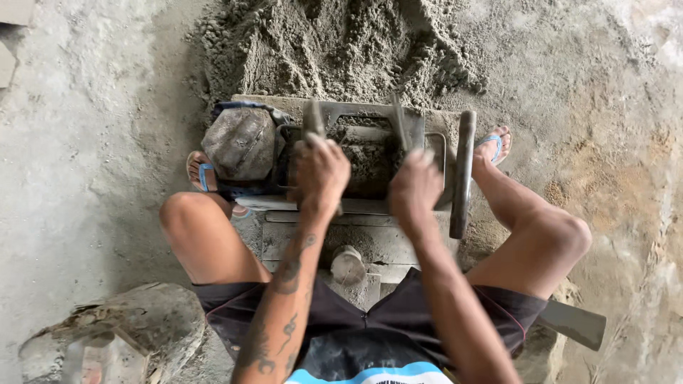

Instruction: The person fills a manual mold with a sand-cement mixture, compacts the material using a mallet and a trowel, and then removes and stacks the finished hexagonal paving stone.

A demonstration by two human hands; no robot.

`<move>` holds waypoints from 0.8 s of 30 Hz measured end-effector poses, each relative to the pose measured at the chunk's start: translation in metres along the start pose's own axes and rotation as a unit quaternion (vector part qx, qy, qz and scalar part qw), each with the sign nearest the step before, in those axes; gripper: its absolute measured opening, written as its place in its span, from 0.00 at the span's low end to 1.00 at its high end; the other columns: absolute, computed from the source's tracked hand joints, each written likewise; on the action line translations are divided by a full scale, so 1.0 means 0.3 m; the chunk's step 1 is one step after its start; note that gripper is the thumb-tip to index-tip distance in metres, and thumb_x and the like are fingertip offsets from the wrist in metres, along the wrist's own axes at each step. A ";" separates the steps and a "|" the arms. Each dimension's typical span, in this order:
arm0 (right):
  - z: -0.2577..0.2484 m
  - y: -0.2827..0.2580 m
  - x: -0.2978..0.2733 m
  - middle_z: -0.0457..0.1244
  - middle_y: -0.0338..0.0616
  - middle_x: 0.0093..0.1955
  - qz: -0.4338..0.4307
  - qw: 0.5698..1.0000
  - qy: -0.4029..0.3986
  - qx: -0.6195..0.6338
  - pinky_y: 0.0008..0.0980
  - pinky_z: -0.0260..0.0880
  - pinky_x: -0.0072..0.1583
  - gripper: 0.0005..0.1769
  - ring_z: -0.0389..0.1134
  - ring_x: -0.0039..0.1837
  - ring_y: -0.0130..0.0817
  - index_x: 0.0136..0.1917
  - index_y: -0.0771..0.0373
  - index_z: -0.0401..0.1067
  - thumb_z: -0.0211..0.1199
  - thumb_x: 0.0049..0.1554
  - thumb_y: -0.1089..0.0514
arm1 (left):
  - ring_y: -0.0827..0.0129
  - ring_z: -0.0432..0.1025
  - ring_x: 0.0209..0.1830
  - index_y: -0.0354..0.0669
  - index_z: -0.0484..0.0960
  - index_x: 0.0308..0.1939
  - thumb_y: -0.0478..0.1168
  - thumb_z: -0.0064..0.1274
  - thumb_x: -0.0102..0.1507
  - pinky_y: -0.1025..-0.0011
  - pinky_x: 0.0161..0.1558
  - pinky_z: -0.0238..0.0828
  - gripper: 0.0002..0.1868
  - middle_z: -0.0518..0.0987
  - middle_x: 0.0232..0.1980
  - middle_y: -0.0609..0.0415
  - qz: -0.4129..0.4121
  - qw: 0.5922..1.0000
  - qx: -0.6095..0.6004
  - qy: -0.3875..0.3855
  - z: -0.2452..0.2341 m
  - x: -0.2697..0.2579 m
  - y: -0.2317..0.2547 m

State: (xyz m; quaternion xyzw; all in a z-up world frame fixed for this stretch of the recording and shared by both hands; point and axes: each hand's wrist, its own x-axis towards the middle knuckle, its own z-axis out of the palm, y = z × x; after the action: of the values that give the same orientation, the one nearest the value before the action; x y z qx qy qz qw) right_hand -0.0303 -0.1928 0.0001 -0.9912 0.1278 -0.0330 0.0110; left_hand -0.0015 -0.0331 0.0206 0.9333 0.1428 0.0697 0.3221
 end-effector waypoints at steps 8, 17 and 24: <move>-0.271 0.066 -0.004 0.67 0.50 0.49 0.023 0.993 -0.099 0.054 0.52 0.74 0.48 0.16 0.73 0.50 0.54 0.60 0.56 0.69 0.44 0.63 0.60 | 0.34 0.78 0.42 0.34 0.72 0.53 0.39 0.39 0.64 0.41 0.36 0.78 0.17 0.74 0.49 0.37 0.094 0.987 0.006 -0.128 -0.024 0.100 0.044; -0.052 0.182 0.082 0.67 0.26 0.40 -0.259 0.961 -0.090 0.022 0.39 0.62 0.58 0.08 0.69 0.52 0.34 0.46 0.41 0.74 0.55 0.63 0.45 | 0.47 0.80 0.45 0.41 0.79 0.55 0.34 0.37 0.60 0.50 0.39 0.78 0.22 0.79 0.47 0.43 0.263 0.942 0.098 -0.182 0.061 0.212 0.023; -0.225 0.189 0.231 0.70 0.50 0.46 -0.112 0.971 -0.149 0.149 0.56 0.70 0.54 0.13 0.72 0.51 0.56 0.59 0.42 0.76 0.56 0.63 0.51 | 0.38 0.79 0.43 0.26 0.71 0.62 0.32 0.36 0.63 0.44 0.42 0.77 0.24 0.75 0.58 0.30 0.104 0.980 -0.039 -0.165 -0.249 0.125 0.034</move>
State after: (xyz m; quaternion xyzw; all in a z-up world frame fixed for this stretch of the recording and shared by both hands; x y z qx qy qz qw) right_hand 0.0178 -0.2662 0.0700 -0.9802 0.0068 0.0956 0.1733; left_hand 0.0199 0.0144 0.0869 0.9285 -0.0126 -0.0467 0.3681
